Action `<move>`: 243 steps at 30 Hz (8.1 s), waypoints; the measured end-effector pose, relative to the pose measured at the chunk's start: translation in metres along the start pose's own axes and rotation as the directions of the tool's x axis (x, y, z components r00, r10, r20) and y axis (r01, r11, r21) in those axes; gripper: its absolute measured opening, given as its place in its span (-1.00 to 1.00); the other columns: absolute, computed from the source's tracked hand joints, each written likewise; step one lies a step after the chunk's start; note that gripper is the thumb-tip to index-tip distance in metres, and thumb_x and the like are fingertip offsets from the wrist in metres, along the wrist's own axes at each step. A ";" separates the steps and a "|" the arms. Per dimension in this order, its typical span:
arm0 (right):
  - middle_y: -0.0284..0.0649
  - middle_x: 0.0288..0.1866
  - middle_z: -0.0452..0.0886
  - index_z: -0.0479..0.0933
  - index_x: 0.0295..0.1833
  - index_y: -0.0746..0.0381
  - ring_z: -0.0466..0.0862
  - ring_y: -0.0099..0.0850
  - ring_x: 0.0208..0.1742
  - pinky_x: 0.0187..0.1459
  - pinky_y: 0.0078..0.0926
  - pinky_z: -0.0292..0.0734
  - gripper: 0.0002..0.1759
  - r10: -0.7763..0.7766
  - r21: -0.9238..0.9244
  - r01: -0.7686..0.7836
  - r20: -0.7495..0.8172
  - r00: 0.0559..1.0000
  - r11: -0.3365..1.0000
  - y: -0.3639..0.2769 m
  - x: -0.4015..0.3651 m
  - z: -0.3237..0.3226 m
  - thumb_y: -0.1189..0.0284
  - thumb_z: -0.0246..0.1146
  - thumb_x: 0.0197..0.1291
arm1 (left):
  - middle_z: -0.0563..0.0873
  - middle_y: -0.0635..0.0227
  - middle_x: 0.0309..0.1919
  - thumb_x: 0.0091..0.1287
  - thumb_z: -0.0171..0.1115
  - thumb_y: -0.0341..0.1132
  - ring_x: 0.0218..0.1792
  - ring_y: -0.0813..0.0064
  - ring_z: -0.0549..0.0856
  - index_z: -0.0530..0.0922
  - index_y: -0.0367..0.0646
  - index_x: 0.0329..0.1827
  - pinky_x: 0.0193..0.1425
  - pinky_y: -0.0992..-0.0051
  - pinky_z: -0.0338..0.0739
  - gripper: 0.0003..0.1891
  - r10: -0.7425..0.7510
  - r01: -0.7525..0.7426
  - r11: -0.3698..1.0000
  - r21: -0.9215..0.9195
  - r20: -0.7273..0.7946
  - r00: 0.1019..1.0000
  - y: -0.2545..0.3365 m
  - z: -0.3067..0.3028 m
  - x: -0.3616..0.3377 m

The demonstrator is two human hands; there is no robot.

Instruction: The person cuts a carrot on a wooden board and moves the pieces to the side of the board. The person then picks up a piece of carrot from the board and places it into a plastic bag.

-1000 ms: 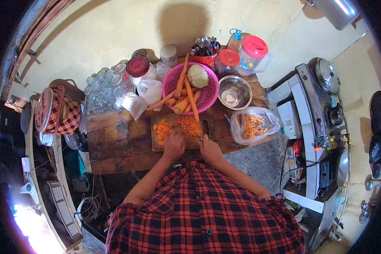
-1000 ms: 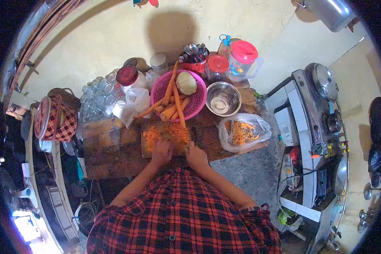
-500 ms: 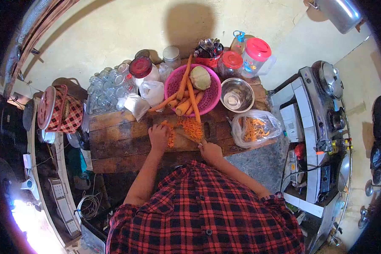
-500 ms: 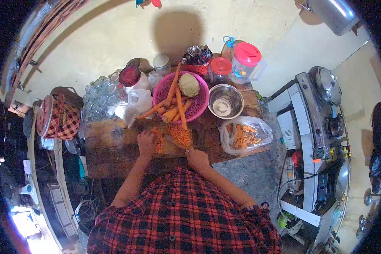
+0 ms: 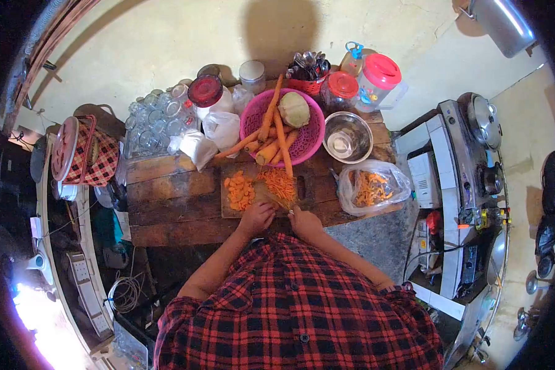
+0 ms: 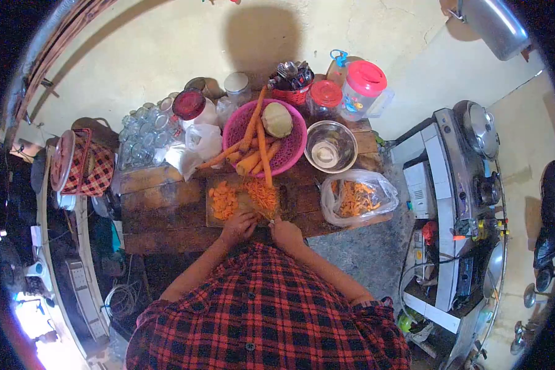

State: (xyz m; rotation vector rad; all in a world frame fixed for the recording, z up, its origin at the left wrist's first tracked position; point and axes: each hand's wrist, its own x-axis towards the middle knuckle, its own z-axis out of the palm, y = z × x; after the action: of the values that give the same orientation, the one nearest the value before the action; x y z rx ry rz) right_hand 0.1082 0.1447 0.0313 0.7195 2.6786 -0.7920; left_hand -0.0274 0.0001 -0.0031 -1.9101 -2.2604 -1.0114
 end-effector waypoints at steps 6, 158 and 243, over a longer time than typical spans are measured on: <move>0.15 -0.51 0.55 0.32 -0.13 0.31 0.59 0.12 -0.40 -0.37 0.04 0.49 -0.67 -0.020 0.110 0.023 -0.030 0.999 0.994 0.002 -0.005 0.004 0.21 -0.04 0.31 | 0.62 0.25 -0.21 0.06 0.29 -0.42 -0.06 0.24 0.57 0.60 -0.28 -0.18 -0.06 0.37 0.56 -0.75 -0.039 0.039 0.999 0.012 0.042 0.998 0.005 0.003 -0.010; 0.13 -0.48 0.56 0.34 -0.13 0.28 0.60 0.09 -0.38 -0.35 0.05 0.49 -0.64 -0.010 0.028 0.011 -0.059 0.998 1.000 0.012 -0.010 0.007 0.17 -0.01 0.27 | 0.66 0.32 -0.29 0.01 0.30 -0.31 -0.17 0.25 0.60 0.65 -0.10 -0.41 -0.03 0.25 0.43 -0.89 -0.396 0.414 0.901 0.131 -0.141 0.907 -0.046 -0.040 0.027; 0.15 -0.36 0.60 0.33 -0.11 0.39 0.62 0.07 -0.29 -0.26 -0.04 0.52 -0.64 0.025 0.049 -0.027 0.044 0.999 0.998 -0.028 -0.001 0.017 0.26 -0.01 0.29 | 0.58 0.50 -0.09 0.04 0.14 -0.38 -0.15 0.40 0.50 0.59 -0.08 -0.03 0.06 0.12 0.26 -0.64 -0.143 0.122 0.935 0.334 0.038 0.989 0.014 -0.005 -0.018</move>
State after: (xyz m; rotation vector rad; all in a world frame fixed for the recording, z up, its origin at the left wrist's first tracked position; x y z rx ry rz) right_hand 0.0965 0.1141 0.0301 0.7391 2.6142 -0.8609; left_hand -0.0127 -0.0179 0.0001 -1.6912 -2.4321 -0.5384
